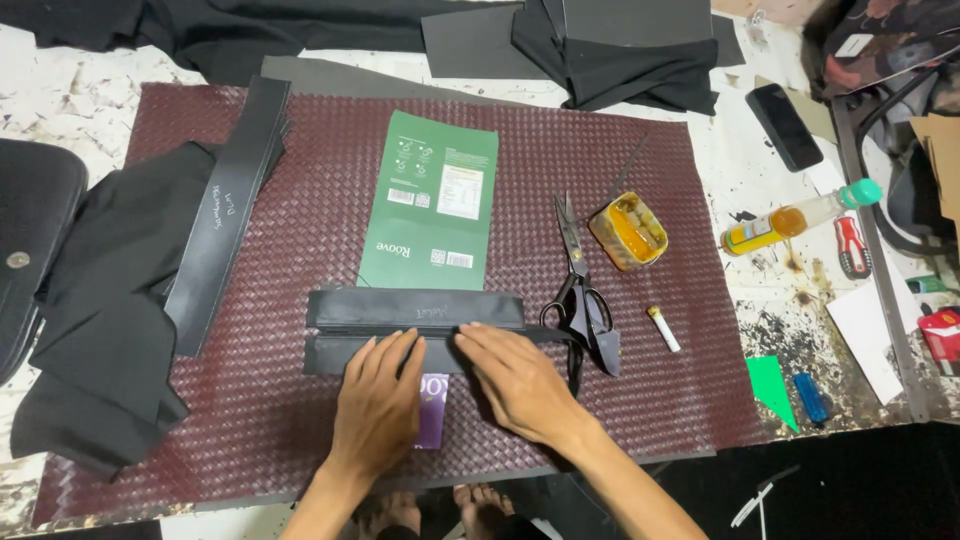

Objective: Assembling a small leather pouch by gluing edges, folding the material, and trimming excess with scissors

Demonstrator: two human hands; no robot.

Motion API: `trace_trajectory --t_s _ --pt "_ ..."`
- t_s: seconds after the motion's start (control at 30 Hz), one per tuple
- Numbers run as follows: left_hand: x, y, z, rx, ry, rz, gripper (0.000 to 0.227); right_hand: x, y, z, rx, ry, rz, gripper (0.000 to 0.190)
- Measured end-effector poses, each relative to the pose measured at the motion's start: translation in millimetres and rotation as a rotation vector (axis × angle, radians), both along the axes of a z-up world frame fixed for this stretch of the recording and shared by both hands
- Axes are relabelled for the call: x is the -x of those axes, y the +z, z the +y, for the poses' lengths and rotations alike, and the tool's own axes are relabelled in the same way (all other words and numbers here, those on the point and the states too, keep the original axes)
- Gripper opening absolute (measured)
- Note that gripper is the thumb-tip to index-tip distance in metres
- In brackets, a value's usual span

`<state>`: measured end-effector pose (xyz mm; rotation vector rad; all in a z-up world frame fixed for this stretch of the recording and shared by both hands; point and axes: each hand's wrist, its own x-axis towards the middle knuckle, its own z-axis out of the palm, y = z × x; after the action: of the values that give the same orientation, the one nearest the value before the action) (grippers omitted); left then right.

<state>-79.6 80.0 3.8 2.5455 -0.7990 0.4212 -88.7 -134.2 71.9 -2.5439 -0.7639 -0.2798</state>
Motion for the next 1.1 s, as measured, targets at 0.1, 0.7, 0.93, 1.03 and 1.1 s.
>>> trace_trajectory --t_s 0.1,0.7,0.93,1.03,1.1 --pt "-16 4 2 -0.036 -0.012 -0.059 0.049 -14 -28 15 0.027 0.014 -0.010 0.041" --pt "-38 -1 14 -0.107 -0.168 0.001 0.066 -21 -40 27 0.136 -0.055 0.064 0.059" --pt "-42 4 14 -0.026 -0.161 0.020 0.068 -23 -40 23 0.179 -0.039 0.110 0.065" --pt "-50 -7 34 -0.146 -0.252 -0.050 0.071 -22 -43 20 0.207 -0.034 0.115 0.065" --pt "-58 -13 57 -0.205 -0.361 -0.012 0.061 -24 -44 18 0.213 -0.012 0.163 0.067"
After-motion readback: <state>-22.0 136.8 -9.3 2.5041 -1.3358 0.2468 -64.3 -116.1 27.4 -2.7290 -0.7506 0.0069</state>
